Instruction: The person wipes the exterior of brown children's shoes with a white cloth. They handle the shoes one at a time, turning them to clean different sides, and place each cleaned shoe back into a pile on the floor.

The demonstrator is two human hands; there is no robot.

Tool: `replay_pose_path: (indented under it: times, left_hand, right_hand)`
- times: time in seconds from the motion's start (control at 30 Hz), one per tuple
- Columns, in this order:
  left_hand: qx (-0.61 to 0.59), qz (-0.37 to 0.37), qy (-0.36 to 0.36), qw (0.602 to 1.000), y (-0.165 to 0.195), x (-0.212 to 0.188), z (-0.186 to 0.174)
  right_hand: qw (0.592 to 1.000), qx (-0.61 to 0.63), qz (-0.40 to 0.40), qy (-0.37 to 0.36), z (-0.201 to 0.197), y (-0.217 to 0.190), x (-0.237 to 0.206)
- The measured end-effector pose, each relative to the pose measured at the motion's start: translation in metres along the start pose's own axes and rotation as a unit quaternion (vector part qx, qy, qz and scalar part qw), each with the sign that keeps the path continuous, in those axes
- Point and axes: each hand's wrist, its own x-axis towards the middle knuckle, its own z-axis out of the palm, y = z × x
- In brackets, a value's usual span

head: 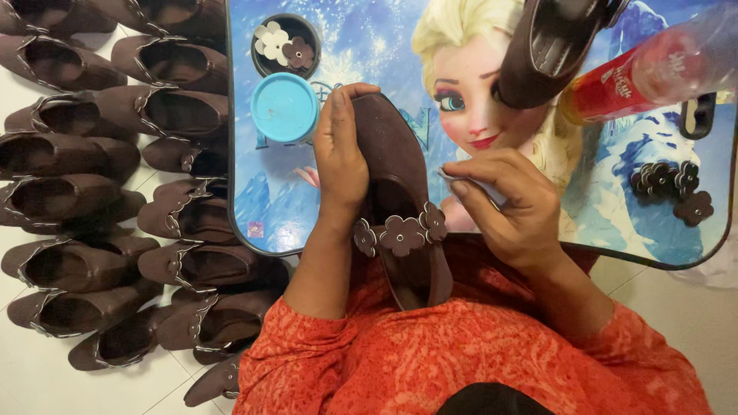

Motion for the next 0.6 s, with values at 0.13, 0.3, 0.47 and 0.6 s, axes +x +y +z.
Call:
replay_pose_path:
  times: [0.13, 0.3, 0.47, 0.6]
  left_hand:
    - [-0.020, -0.017, 0.010, 1.000, -0.010, 0.000, 0.000]
    - [-0.033, -0.027, 0.014, 0.999, -0.010, 0.001, 0.004]
    - [0.048, -0.008, -0.032, 0.998, 0.008, 0.017, 0.022]
    - [0.189, 0.077, -0.113, 0.973, 0.016, 0.035, 0.050]
  right_hand:
    - [0.999, -0.021, -0.015, -0.026, 0.012, 0.003, 0.011]
    - [0.985, -0.125, -0.016, -0.115, -0.008, 0.013, 0.001]
    - [0.992, -0.110, 0.020, -0.050, -0.017, 0.020, -0.030]
    - [0.996, -0.084, 0.026, -0.006, -0.021, 0.034, -0.042]
